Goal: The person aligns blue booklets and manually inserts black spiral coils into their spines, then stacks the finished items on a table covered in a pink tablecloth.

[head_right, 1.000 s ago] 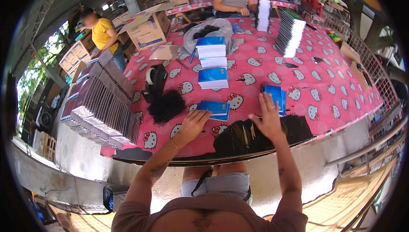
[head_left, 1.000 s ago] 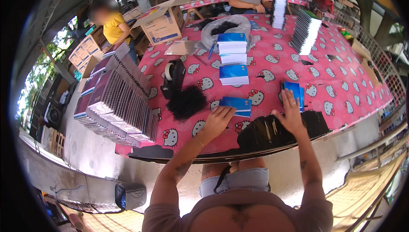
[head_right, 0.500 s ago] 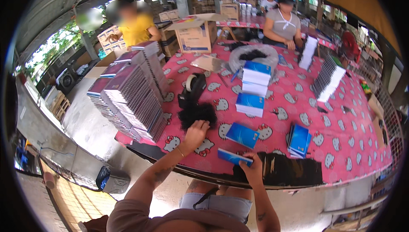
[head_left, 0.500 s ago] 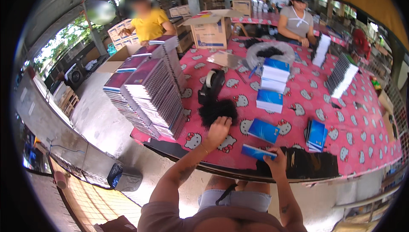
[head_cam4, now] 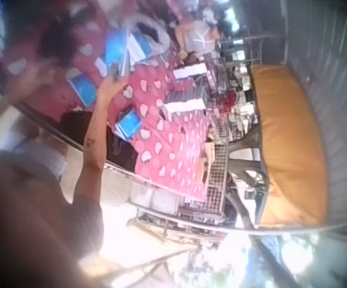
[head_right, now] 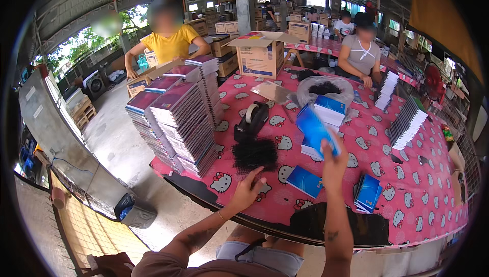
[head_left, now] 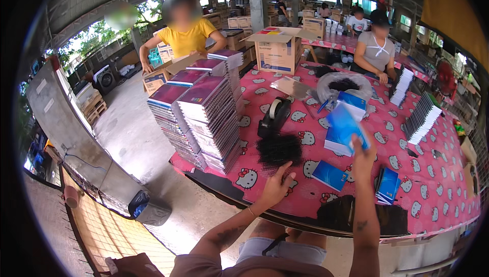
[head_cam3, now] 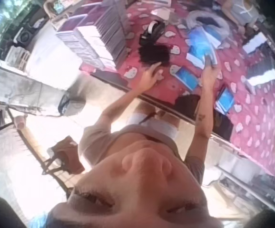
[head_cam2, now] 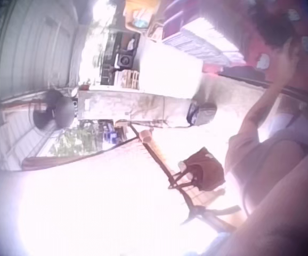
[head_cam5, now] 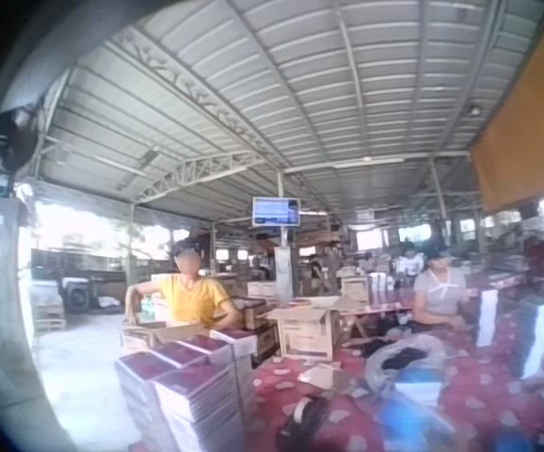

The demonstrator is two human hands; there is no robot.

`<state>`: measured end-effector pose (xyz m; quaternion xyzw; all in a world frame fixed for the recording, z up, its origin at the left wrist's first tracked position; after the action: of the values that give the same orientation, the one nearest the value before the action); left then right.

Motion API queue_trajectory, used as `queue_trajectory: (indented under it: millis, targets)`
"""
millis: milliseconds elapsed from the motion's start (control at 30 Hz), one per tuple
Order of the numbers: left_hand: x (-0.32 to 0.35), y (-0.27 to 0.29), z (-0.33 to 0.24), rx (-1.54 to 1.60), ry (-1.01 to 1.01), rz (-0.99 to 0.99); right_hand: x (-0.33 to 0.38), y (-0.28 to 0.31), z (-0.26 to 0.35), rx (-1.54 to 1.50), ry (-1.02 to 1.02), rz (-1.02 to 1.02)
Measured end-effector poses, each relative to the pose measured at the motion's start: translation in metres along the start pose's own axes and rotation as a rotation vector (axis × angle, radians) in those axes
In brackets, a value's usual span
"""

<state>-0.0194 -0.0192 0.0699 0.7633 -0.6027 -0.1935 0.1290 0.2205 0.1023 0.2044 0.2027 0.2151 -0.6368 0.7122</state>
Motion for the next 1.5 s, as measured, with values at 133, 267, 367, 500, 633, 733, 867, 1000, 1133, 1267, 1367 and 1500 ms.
queue_trajectory:
  millis: [133, 267, 367, 500, 633, 733, 867, 1000, 1133, 1267, 1367, 1500]
  targets:
    - [0.011, -0.008, -0.001, 0.217, -0.114, -0.022, -0.128, -0.023, 0.030, -0.122, 0.145, -0.042]
    - [0.014, 0.004, 0.000, 0.368, -0.022, 0.035, -0.163, -0.034, 0.041, -0.193, 0.157, -0.023]
    - [0.018, 0.020, 0.002, 0.412, -0.013, -0.026, -0.104, -0.040, 0.025, -0.287, 0.110, 0.032]
    - [0.026, 0.031, 0.005, 0.389, -0.216, -0.253, 0.047, -0.041, -0.019, -0.054, -0.188, 0.364]
    - [0.043, 0.004, 0.023, 0.396, -0.146, -0.109, 0.179, -0.023, -0.100, -0.151, -0.509, 0.348]
    - [0.064, -0.042, 0.028, 0.252, 0.018, 0.214, 0.197, -0.031, -0.093, -0.068, -0.448, 0.374]
    - [0.069, -0.037, 0.004, 0.152, -0.180, 0.045, 0.199, -0.028, -0.107, 0.004, -0.498, 0.483]
    - [0.065, -0.029, 0.006, 0.060, -0.316, -0.033, 0.200, -0.024, -0.106, 0.010, -0.504, 0.504]
    - [0.053, -0.006, 0.033, 0.260, 0.037, -0.078, 0.202, -0.023, -0.105, -0.017, -0.513, 0.477]
    - [0.074, -0.047, 0.035, 0.341, 0.019, 0.065, 0.208, -0.022, -0.113, -0.101, -0.601, 0.453]
    - [0.062, -0.028, 0.039, 0.347, -0.047, -0.107, 0.205, -0.019, -0.106, 0.015, -0.443, 0.528]
    - [0.036, 0.026, 0.004, 0.217, -0.109, -0.119, 0.203, -0.019, -0.105, -0.045, -0.533, 0.533]
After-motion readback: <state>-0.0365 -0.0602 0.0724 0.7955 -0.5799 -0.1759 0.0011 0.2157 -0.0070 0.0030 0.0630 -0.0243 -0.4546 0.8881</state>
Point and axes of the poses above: each hand's wrist, its own x-axis away from the middle knuckle, its own y-axis out of the back of the hand, z = x × y, the point moved 7 cm from there along -x, towards the middle knuckle, and after that the axes turned 6 degrees about z, right-handed, at the moved point
